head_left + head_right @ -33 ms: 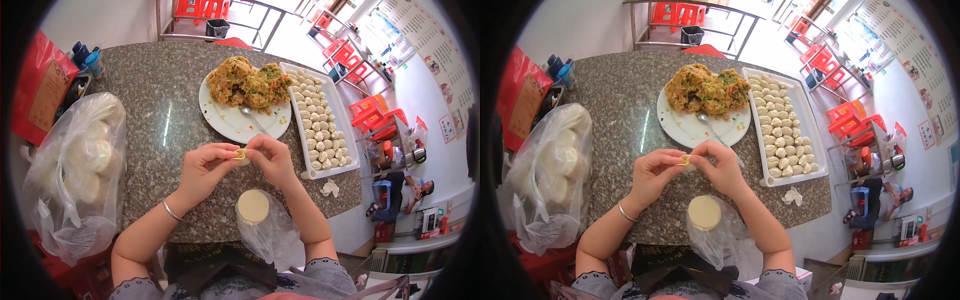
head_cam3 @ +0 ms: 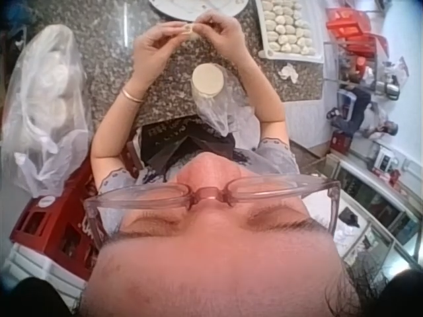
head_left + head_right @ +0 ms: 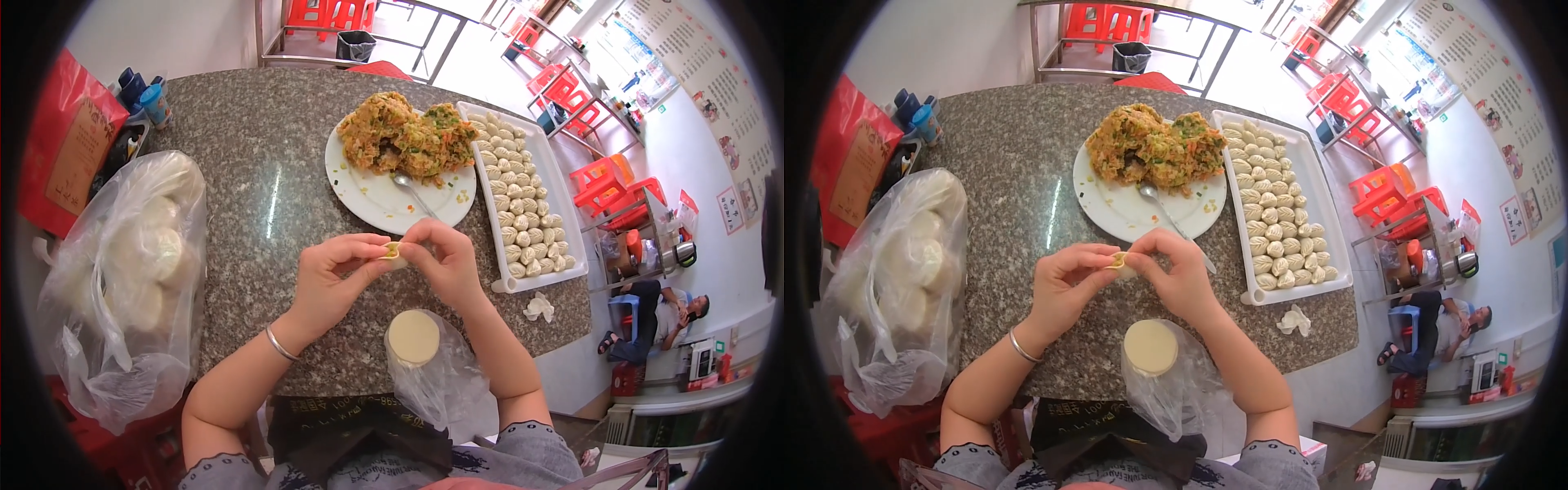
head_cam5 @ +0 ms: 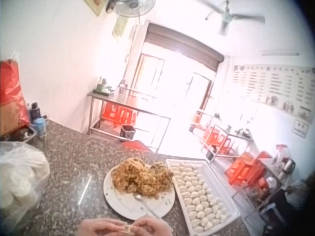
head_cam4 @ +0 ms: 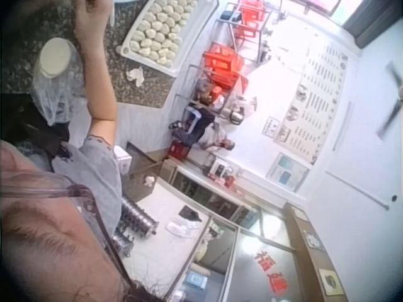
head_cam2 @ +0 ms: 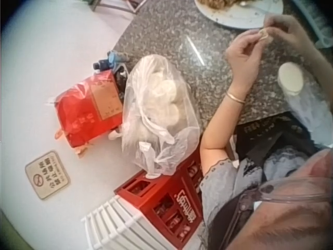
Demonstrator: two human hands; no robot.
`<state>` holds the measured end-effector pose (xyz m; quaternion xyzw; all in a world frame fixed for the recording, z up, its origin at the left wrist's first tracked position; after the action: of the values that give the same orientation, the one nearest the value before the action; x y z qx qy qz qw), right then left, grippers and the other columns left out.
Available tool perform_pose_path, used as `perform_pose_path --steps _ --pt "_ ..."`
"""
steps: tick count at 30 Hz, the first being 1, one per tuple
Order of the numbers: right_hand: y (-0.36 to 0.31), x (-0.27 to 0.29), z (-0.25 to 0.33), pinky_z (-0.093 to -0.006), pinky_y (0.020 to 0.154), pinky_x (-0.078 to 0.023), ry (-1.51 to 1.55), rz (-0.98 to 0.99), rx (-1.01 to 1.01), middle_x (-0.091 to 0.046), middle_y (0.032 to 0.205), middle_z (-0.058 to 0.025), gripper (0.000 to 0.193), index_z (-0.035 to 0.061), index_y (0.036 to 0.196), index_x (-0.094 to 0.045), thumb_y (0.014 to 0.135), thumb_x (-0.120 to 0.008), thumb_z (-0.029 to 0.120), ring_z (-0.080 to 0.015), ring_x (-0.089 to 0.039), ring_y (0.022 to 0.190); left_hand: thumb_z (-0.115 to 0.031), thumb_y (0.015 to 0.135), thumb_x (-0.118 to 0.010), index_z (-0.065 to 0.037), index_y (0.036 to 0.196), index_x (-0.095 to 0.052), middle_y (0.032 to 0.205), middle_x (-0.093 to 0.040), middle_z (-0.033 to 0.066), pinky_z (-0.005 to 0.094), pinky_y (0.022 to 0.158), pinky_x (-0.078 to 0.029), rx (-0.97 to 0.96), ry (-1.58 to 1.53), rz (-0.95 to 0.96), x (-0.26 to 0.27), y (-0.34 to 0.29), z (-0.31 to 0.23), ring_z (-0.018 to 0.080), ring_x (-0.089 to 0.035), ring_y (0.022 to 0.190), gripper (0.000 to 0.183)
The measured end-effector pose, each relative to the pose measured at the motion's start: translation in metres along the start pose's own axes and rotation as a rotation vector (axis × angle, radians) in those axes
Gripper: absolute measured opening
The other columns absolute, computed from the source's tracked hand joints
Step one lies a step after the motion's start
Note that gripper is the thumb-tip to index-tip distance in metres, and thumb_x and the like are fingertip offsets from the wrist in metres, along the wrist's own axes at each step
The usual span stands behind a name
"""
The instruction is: Filling and folding dumpling wrappers with meat and vegetable filling.
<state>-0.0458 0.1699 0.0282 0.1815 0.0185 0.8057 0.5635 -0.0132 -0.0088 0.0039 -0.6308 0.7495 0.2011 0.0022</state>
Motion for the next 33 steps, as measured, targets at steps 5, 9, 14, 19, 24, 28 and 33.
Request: perform_pose_path --steps 5,9,14,19,24,28,33 --pt "0.0012 -0.0039 0.0058 -0.0293 0.069 -0.047 -0.267 -0.037 0.219 -0.064 0.082 -0.0095 0.007 0.0002 0.085 -0.064 0.081 -0.066 0.006 -0.0207 -0.061 0.075 -0.003 0.081 -0.07 0.003 0.095 -0.066 0.108 -0.063 0.0148 0.0265 0.082 -0.055 0.184 0.123 -0.118 0.0014 0.0029 -0.0071 0.0182 -0.065 0.095 0.017" --pt "-0.001 -0.0027 0.006 -0.0295 0.069 -0.047 -0.243 -0.129 0.144 -0.064 0.082 -0.0088 0.006 0.0003 0.085 -0.064 0.081 -0.066 0.005 -0.0198 -0.061 0.075 -0.002 0.081 -0.069 0.003 0.097 -0.066 0.109 -0.063 0.0148 0.0264 0.083 -0.055 0.111 -0.036 -0.187 -0.0021 0.0014 -0.0009 0.0183 -0.065 0.095 0.017" --pt "0.0024 0.0015 0.0031 -0.0291 0.068 -0.047 -0.096 -0.037 0.034 -0.063 0.081 -0.0077 0.006 0.0002 0.083 -0.063 0.08 -0.066 0.005 -0.0184 -0.061 0.075 0.006 0.08 -0.066 0.003 0.096 -0.066 0.11 -0.062 0.0156 0.0274 0.084 -0.053 0.023 0.032 -0.021 -0.0001 0.0008 0.001 0.0185 -0.062 0.1 0.016" --pt "-0.0002 -0.004 0.0105 -0.0294 0.069 -0.047 -0.224 -0.055 0.12 -0.063 0.081 -0.0083 0.006 0.0005 0.083 -0.063 0.08 -0.066 0.005 -0.02 -0.061 0.076 0.004 0.081 -0.067 0.003 0.097 -0.065 0.108 -0.063 0.0145 0.0264 0.082 -0.054 0.056 0.104 -0.045 0.0001 -0.0003 -0.0015 0.0174 -0.064 0.095 0.016" --pt "-0.0004 -0.0049 0.0105 -0.0301 0.07 -0.047 -0.306 -0.03 0.219 -0.063 0.081 -0.0089 0.005 0.0008 0.083 -0.063 0.08 -0.065 0.004 -0.0216 -0.061 0.076 0.003 0.082 -0.067 0.003 0.098 -0.063 0.105 -0.064 0.0135 0.0254 0.079 -0.054 0.123 0.073 -0.099 -0.0002 0.0009 -0.0034 0.0158 -0.064 0.091 0.017" --pt "-0.0021 0.0011 0.0058 -0.0298 0.071 -0.047 -0.237 -0.069 0.111 -0.063 0.081 -0.0088 0.005 0.0005 0.083 -0.063 0.08 -0.065 0.004 -0.0204 -0.061 0.078 0.002 0.081 -0.067 0.003 0.097 -0.066 0.104 -0.065 0.0135 0.0252 0.079 -0.055 0.08 -0.04 -0.112 -0.0016 0.001 0.0 0.0158 -0.065 0.091 0.015" --pt "0.0007 0.0023 0.0061 -0.029 0.07 -0.047 -0.089 -0.004 0.049 -0.062 0.081 -0.0088 0.006 0.0003 0.083 -0.063 0.08 -0.065 0.004 -0.0196 -0.061 0.076 0.006 0.08 -0.066 0.003 0.095 -0.068 0.106 -0.064 0.0133 0.0253 0.079 -0.053 0.024 0.056 -0.011 -0.0016 0.0001 -0.0036 0.0163 -0.063 0.093 0.015"
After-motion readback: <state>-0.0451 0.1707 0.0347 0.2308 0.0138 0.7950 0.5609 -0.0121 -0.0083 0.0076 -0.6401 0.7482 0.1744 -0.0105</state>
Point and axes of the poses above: each hand's wrist, its own y-axis towards the middle knuckle, its own x-axis out of the back of the hand, z = x × y, the point moved 1 cm from there along y, towards the middle knuckle
